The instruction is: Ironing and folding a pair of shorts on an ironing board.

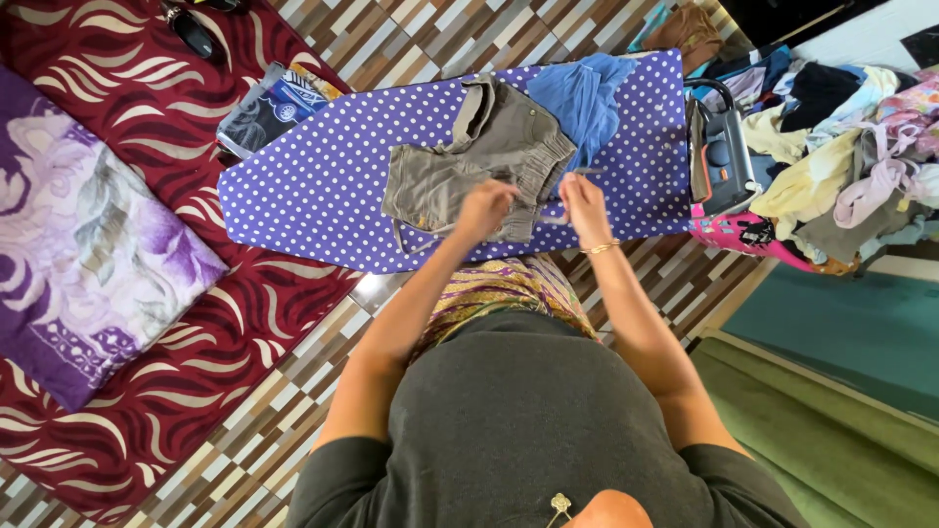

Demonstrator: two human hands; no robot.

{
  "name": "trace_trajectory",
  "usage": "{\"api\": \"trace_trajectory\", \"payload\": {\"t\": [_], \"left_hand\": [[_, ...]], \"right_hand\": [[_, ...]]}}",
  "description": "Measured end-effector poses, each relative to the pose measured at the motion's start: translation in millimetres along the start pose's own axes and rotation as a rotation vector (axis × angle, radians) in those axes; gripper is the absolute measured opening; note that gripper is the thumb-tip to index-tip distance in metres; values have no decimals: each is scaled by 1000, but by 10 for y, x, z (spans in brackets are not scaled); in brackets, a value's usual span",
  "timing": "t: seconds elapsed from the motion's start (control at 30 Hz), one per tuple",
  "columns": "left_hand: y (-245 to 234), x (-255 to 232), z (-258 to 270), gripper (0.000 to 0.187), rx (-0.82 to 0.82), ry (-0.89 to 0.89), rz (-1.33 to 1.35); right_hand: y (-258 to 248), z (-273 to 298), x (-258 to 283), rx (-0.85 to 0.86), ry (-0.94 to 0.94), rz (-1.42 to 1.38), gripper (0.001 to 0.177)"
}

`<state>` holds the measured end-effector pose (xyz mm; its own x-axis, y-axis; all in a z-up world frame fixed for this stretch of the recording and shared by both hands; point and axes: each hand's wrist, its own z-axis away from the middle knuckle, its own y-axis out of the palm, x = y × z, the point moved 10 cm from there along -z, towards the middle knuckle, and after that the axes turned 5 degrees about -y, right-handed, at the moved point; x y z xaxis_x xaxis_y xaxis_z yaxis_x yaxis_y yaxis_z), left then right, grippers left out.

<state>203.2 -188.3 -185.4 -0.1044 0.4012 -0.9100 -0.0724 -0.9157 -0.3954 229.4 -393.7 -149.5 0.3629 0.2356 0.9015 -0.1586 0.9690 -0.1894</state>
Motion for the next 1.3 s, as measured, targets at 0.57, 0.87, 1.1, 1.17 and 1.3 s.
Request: {"api": "trace_trajectory", "payload": {"t": [0.57,0.87,1.1,1.17,1.3], "left_hand": [[53,-198,231,34,28,254,-523],[-534,-200,526,24,-145,127,-187],[-677,-434,648,13,-389,76,-219],[-682,-509,666,15,-367,102,-208],[-678,-516,646,16,-252,178,-249]], "right_hand": [[828,197,484,-16,-672,826,8],[1136,-63,-116,436,-444,681,26],[1216,-462,-819,506,-432,532,39],[1215,-555,-1010,521,-412,432,38],[1305,-571,-1364,657,-114,92,27]]}}
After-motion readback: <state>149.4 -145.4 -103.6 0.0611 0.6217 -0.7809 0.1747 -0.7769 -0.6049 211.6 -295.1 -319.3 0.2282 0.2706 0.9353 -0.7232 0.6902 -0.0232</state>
